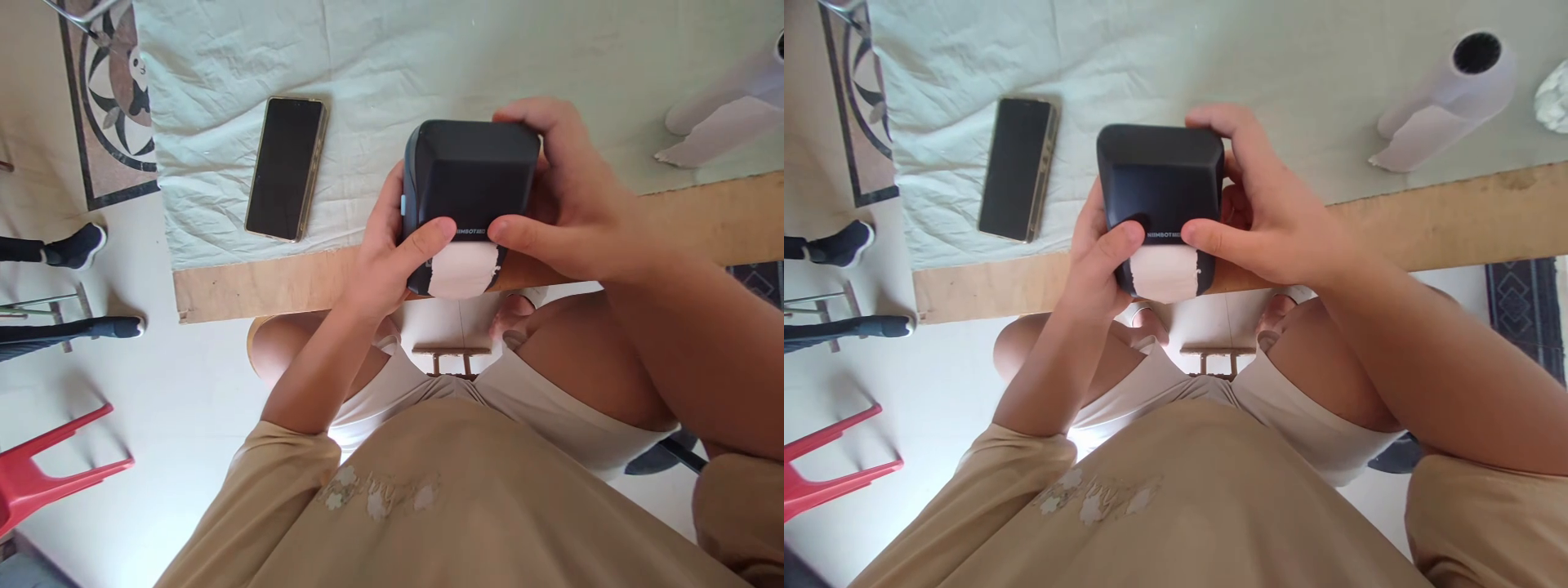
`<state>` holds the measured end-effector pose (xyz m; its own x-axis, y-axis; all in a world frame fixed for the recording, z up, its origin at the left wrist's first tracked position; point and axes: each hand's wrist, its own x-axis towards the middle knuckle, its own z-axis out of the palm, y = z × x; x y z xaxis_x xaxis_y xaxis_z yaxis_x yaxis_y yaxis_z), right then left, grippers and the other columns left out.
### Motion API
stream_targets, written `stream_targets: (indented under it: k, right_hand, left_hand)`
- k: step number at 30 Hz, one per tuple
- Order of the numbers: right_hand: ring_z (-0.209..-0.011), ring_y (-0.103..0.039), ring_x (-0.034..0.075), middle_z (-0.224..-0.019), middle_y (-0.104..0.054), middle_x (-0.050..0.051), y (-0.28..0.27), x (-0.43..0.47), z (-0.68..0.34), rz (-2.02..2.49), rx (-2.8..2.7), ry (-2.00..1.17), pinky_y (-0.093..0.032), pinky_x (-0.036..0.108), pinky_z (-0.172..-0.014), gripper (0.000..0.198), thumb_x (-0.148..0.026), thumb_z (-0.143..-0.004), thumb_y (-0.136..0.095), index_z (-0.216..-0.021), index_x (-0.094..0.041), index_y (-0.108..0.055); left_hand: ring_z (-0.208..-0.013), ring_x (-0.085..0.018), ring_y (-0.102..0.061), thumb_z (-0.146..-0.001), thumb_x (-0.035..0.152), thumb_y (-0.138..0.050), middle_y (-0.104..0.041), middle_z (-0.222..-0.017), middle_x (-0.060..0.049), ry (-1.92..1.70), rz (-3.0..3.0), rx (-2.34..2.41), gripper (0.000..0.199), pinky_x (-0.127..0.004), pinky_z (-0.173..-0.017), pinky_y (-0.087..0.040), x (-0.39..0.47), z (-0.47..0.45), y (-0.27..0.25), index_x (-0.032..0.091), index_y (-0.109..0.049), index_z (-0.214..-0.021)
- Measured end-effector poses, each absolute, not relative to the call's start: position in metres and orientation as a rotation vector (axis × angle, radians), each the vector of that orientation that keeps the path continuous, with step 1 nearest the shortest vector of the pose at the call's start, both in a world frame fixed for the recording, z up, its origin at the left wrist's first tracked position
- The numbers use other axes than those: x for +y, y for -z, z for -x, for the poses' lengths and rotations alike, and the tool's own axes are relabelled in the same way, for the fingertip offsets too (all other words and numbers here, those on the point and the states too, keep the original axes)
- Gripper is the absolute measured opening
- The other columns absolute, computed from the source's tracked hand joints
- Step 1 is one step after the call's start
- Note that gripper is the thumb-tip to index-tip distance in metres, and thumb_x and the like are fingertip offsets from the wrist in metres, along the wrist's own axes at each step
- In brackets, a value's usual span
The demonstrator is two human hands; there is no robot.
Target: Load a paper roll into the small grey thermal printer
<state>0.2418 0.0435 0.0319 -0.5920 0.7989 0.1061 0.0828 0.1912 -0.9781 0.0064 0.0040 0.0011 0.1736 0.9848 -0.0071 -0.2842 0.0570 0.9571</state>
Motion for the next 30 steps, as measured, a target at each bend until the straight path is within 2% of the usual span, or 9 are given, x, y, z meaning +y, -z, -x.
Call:
stream_targets:
  k: [7, 9, 13, 15, 18, 21, 25, 27, 30]
  right_hand:
    - [-0.093, -0.062, 0.016, -0.127, -0.067, 0.004, -0.033, 0.039, -0.243, 0.917, -1.888, -1.374, -0.058, 0.031, -0.071, 0.082, -0.07, -0.101, -0.079, -0.166, -0.04, -0.039]
    - [-0.094, -0.063, 0.015, -0.137, -0.065, 0.004, -0.033, 0.038, -0.245, 0.968, -1.891, -1.342, -0.059, 0.031, -0.07, 0.084, -0.072, -0.099, -0.081, -0.167, -0.043, -0.041]
    - [-0.095, -0.068, 0.014, -0.162, -0.056, 0.001, -0.039, 0.036, -0.252, 1.022, -1.878, -1.227, -0.062, 0.035, -0.074, 0.074, -0.077, -0.098, -0.079, -0.162, -0.052, -0.052]
    - [-0.095, -0.07, 0.014, -0.169, -0.053, 0.0, -0.044, 0.035, -0.254, 1.01, -1.893, -1.215, -0.061, 0.035, -0.071, 0.07, -0.069, -0.1, -0.081, -0.162, -0.053, -0.053]
    - [-0.096, -0.073, 0.014, -0.176, -0.05, 0.005, -0.048, 0.037, -0.256, 0.966, -1.975, -1.222, -0.058, 0.031, -0.062, 0.079, -0.051, -0.097, -0.087, -0.167, -0.048, -0.049]
    - [-0.093, -0.072, 0.013, -0.167, -0.057, 0.008, -0.046, 0.04, -0.258, 0.901, -2.078, -1.078, -0.062, 0.029, -0.065, 0.085, -0.042, -0.095, -0.09, -0.169, -0.045, -0.049]
    - [-0.075, -0.057, 0.007, -0.14, -0.06, 0.007, -0.044, 0.041, -0.259, 0.873, -2.118, -0.677, -0.061, 0.029, -0.064, 0.077, -0.048, -0.09, -0.097, -0.159, -0.042, -0.065]
    - [-0.073, -0.052, 0.007, -0.129, -0.06, 0.007, -0.046, 0.041, -0.258, 0.873, -2.125, -0.6, -0.061, 0.029, -0.063, 0.071, -0.052, -0.092, -0.095, -0.156, -0.039, -0.067]
    - [-0.083, -0.057, 0.012, -0.135, -0.064, 0.009, -0.05, 0.043, -0.259, 0.866, -2.196, -0.617, -0.063, 0.031, -0.067, 0.074, -0.057, -0.093, -0.093, -0.159, -0.039, -0.064]
  left_hand:
    - [-0.118, -0.038, -0.084, -0.079, 0.085, -0.091, -0.085, -0.138, -0.009, -1.213, -1.078, 0.847, 0.09, -0.046, -0.086, -0.074, 0.007, 0.0, 0.014, 0.036, -0.068, -0.15]
    - [-0.125, -0.039, -0.083, -0.08, 0.091, -0.085, -0.085, -0.136, -0.009, -1.22, -1.1, 0.835, 0.089, -0.048, -0.09, -0.074, 0.005, -0.002, 0.008, 0.037, -0.069, -0.149]
    - [-0.146, -0.037, -0.075, -0.1, 0.094, -0.056, -0.084, -0.141, -0.007, -1.245, -1.049, 0.84, 0.072, -0.052, -0.116, -0.07, 0.004, -0.01, -0.003, 0.036, -0.074, -0.14]
    - [-0.143, -0.036, -0.077, -0.105, 0.092, -0.049, -0.085, -0.138, -0.006, -1.271, -1.024, 0.842, 0.07, -0.052, -0.122, -0.067, 0.005, -0.013, -0.003, 0.034, -0.077, -0.134]
    - [-0.134, -0.035, -0.081, -0.108, 0.092, -0.044, -0.085, -0.129, -0.007, -1.332, -1.066, 0.779, 0.074, -0.052, -0.117, -0.068, 0.006, -0.014, 0.001, 0.034, -0.079, -0.136]
    - [-0.132, -0.035, -0.081, -0.11, 0.092, -0.038, -0.083, -0.126, -0.006, -1.338, -1.071, 0.85, 0.076, -0.053, -0.115, -0.068, 0.006, -0.013, 0.0, 0.034, -0.078, -0.14]
    - [-0.138, -0.04, -0.077, -0.096, 0.095, -0.065, -0.086, -0.121, -0.007, -1.258, -1.069, 0.889, 0.075, -0.049, -0.114, -0.069, 0.007, -0.01, -0.003, 0.031, -0.08, -0.133]
    - [-0.138, -0.039, -0.077, -0.096, 0.099, -0.059, -0.087, -0.122, -0.006, -1.291, -1.086, 0.833, 0.08, -0.047, -0.115, -0.069, 0.008, -0.009, -0.001, 0.032, -0.081, -0.134]
    - [-0.137, -0.035, -0.078, -0.106, 0.093, -0.045, -0.087, -0.134, -0.004, -1.343, -1.065, 0.773, 0.076, -0.048, -0.121, -0.066, 0.007, -0.009, 0.002, 0.034, -0.079, -0.141]
